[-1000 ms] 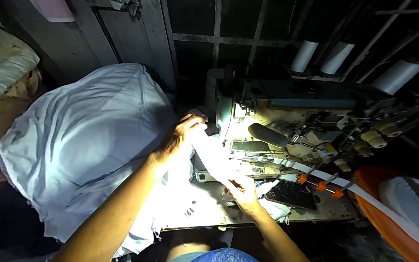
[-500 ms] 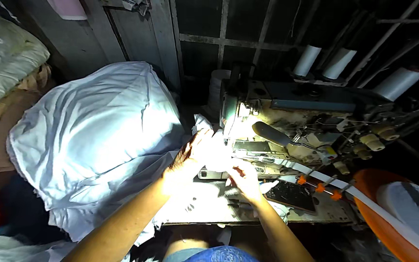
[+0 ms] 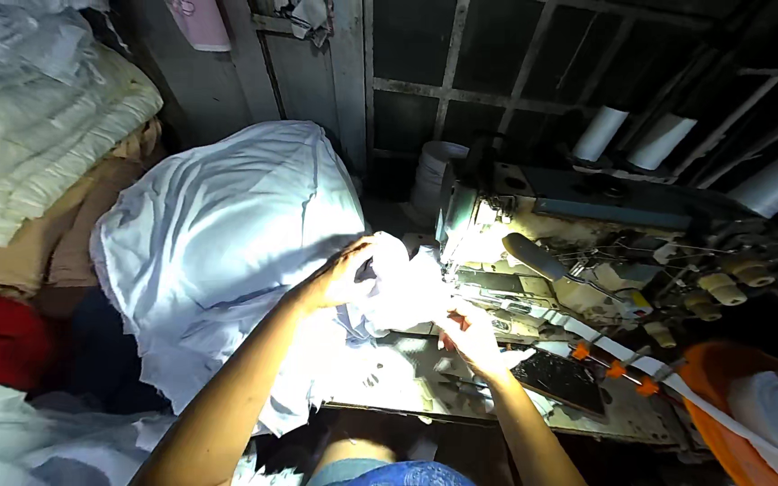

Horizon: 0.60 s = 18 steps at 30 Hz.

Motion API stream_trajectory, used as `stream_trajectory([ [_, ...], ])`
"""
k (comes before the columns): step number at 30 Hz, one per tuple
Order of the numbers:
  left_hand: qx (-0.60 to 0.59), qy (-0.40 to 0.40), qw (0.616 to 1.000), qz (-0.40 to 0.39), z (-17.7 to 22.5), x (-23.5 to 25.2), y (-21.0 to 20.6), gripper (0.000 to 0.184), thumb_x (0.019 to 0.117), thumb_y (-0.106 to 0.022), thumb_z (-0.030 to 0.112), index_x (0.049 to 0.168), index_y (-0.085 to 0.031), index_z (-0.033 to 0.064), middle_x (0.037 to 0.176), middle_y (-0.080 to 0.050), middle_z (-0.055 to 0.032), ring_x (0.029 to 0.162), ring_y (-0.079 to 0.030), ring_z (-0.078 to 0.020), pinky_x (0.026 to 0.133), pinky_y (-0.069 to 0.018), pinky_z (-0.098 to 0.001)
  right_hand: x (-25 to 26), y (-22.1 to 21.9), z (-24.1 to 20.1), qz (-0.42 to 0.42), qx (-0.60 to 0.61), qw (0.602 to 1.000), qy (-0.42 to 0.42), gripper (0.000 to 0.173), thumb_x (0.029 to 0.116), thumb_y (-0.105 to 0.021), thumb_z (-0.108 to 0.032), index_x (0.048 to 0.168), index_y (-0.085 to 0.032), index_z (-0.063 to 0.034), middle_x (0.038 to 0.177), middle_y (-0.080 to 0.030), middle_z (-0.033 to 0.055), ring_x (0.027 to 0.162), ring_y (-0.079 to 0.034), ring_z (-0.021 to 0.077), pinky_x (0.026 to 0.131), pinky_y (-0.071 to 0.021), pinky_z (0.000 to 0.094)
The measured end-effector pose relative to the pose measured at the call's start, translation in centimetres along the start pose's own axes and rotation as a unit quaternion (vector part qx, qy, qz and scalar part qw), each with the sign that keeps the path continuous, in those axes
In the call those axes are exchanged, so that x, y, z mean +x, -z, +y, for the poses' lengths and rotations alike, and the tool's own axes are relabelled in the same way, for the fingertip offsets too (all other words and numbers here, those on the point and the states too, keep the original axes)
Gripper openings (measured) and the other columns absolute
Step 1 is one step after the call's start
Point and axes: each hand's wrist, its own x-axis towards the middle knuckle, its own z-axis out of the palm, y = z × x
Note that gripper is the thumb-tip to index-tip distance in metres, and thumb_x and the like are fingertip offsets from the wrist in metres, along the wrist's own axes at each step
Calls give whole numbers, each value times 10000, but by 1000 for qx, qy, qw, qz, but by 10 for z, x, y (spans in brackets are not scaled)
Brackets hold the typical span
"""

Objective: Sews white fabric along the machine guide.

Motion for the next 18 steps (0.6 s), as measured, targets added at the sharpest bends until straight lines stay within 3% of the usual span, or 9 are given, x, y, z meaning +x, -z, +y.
stream_trajectory([
  [1, -26, 17, 999, -12, -7, 0, -5, 404, 886, -650, 30, 1271, -628, -91, 1411, -571, -233, 1336, -542, -312, 1139, -413, -450, 0, -1, -2, -1, -8, 1000, 2, 115, 937, -651, -40, 993, -643, 60, 692, -650, -20, 542, -593, 13, 553, -535, 188],
  [3, -35, 30, 999, 16, -6, -4, -12, 267, 928, -575, -9, 1162, -678, -87, 1268, -652, -222, 1212, -621, -299, 1069, -469, -438, -3, -4, -3, 1, -14, 999, 29, 113, 939, -636, -42, 987, -644, 59, 703, -646, -18, 544, -591, 12, 552, -541, 191],
  [5, -1, -7, 997, 71, 9, -12, -10, 214, 917, -554, 25, 1045, -699, -66, 1039, -700, -185, 1010, -680, -260, 927, -537, -406, -10, -4, -8, -6, -9, 998, 55, 126, 945, -633, -55, 989, -660, 61, 729, -655, -12, 563, -598, 9, 560, -548, 189],
  [7, 37, -68, 991, 111, 34, -21, -3, 189, 889, -560, 71, 940, -711, -30, 900, -698, -132, 875, -678, -191, 827, -549, -316, -21, -5, -22, -38, 30, 998, 43, 72, 940, -654, -52, 974, -665, 11, 703, -665, -59, 572, -600, -16, 564, -530, 167],
  [10, 63, -139, 981, 123, 64, -37, 0, 155, 888, -593, 93, 838, -714, 8, 838, -704, -105, 869, -665, -174, 852, -512, -258, -37, -5, -40, -107, 143, 984, 1, 102, 916, -683, -6, 999, -657, -59, 738, -718, -74, 595, -647, -8, 568, -546, 162],
  [13, 81, -167, 976, 118, 84, -57, -9, 171, 907, -602, 136, 788, -681, 41, 795, -676, -117, 856, -654, -225, 850, -506, -283, -47, -1, -44, -140, 205, 968, -42, 133, 904, -664, 15, 959, -655, -105, 748, -730, -69, 580, -649, -4, 533, -535, 160],
  [18, 95, -155, 972, 148, 99, -81, -41, 243, 922, -558, 309, 818, -656, 112, 770, -628, -78, 879, -605, -238, 891, -442, -376, -74, -1, -39, -124, 191, 972, -49, 104, 935, -643, 33, 1010, -656, -38, 766, -720, -67, 622, -642, -19, 581, -532, 154],
])
